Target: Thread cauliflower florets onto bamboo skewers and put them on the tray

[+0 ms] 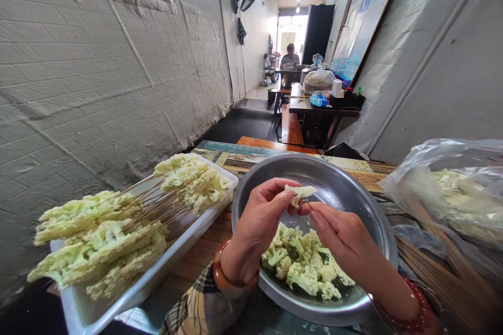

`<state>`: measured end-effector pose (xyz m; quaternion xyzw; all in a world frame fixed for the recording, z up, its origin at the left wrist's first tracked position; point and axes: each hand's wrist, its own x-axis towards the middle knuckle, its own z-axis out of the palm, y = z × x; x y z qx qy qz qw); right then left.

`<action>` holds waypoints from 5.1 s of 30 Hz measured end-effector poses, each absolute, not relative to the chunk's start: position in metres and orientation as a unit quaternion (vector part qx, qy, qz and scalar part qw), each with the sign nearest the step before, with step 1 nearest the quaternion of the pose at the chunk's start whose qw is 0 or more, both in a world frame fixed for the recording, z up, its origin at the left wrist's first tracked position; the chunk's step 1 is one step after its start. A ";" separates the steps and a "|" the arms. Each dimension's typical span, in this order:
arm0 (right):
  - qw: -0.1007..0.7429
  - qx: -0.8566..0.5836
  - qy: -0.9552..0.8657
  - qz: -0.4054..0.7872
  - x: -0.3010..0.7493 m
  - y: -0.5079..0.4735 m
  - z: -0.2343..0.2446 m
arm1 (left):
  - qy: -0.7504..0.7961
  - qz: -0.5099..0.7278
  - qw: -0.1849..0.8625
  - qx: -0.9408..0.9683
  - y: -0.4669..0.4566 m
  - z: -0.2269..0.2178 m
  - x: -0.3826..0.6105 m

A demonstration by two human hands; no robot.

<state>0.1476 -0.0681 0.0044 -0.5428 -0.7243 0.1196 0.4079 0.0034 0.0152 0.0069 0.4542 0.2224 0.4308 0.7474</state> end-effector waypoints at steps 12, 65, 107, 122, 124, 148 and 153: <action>0.408 -0.538 -0.727 0.125 0.146 -0.068 0.004 | 0.198 0.433 0.766 0.432 0.016 0.006 0.004; 0.414 -0.520 -0.747 0.012 0.141 -0.071 0.000 | 0.200 0.429 0.729 0.495 0.009 0.005 0.005; 0.473 -0.528 -0.704 0.038 0.163 -0.068 0.010 | 0.277 0.396 0.589 0.647 0.005 0.019 0.005; 0.510 -0.522 -0.675 0.114 0.169 -0.062 0.003 | 0.289 0.005 0.120 0.950 0.041 -0.042 0.004; 0.509 -0.523 -0.673 0.123 0.168 -0.063 0.005 | 0.293 0.017 0.129 0.947 0.043 -0.039 0.002; 0.479 -0.517 -0.695 0.143 0.166 -0.086 0.021 | 0.282 0.416 0.681 0.533 -0.002 0.008 -0.004; 0.462 -0.496 -0.721 0.143 0.159 -0.086 0.021 | 0.278 0.426 0.648 0.566 -0.008 0.023 -0.010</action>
